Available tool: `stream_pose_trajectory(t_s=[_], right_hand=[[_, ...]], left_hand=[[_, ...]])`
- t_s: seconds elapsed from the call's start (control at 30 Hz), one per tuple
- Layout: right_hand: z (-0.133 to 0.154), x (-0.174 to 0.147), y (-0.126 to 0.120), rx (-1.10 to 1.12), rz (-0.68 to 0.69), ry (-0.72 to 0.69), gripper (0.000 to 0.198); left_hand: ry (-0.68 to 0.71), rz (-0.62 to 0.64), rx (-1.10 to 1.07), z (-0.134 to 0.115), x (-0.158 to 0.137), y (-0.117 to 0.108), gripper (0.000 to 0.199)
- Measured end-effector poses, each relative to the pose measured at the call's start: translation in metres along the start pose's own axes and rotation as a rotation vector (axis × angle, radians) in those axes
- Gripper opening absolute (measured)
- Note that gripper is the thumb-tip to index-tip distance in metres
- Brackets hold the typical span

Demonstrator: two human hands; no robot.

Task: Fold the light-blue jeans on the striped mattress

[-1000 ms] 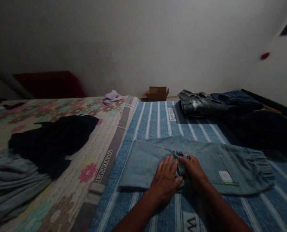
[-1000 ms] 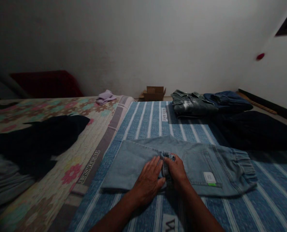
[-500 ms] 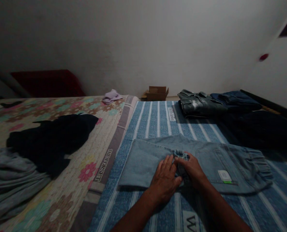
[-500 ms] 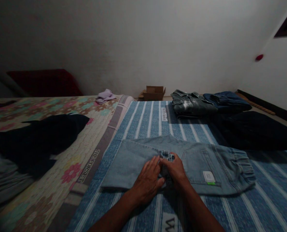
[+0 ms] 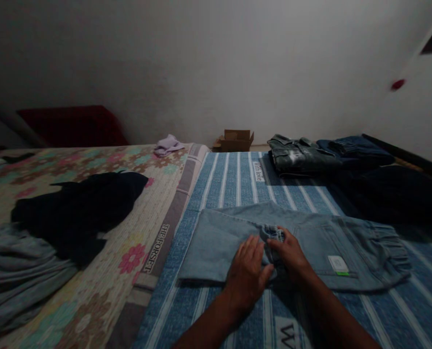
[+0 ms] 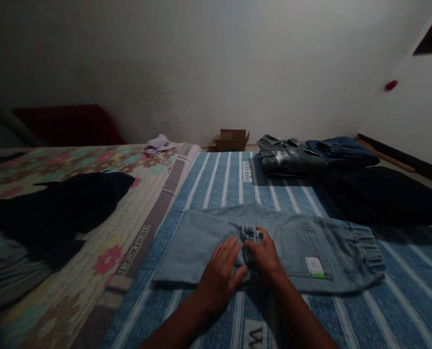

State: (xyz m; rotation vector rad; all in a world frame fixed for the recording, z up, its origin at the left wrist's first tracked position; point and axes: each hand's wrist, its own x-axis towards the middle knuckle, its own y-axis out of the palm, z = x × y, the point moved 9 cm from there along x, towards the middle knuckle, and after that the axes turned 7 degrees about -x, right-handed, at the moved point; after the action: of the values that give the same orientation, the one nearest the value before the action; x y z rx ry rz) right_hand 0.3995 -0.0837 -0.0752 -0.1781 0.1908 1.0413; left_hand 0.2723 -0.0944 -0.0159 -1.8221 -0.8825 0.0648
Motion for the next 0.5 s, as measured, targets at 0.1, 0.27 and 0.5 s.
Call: stream_pose_trajectory(t_s=[0.1,0.27,0.5], right_hand=[[0.005,-0.002,0.000,-0.013,0.000,0.000,0.049],[0.020,-0.005,0.003,0.026,0.025,0.013,0.053],[0.069,-0.013,0.015,0.071,0.150,-0.037,0.059]], left_hand=[[0.136,-0.165,-0.083,-0.028,-0.014,-0.023,0.019],[0.307,-0.057,-0.172,-0.062,-0.039,-0.021,0.017],[0.205,0.284,-0.164,-0.056,-0.047,0.008,0.031]])
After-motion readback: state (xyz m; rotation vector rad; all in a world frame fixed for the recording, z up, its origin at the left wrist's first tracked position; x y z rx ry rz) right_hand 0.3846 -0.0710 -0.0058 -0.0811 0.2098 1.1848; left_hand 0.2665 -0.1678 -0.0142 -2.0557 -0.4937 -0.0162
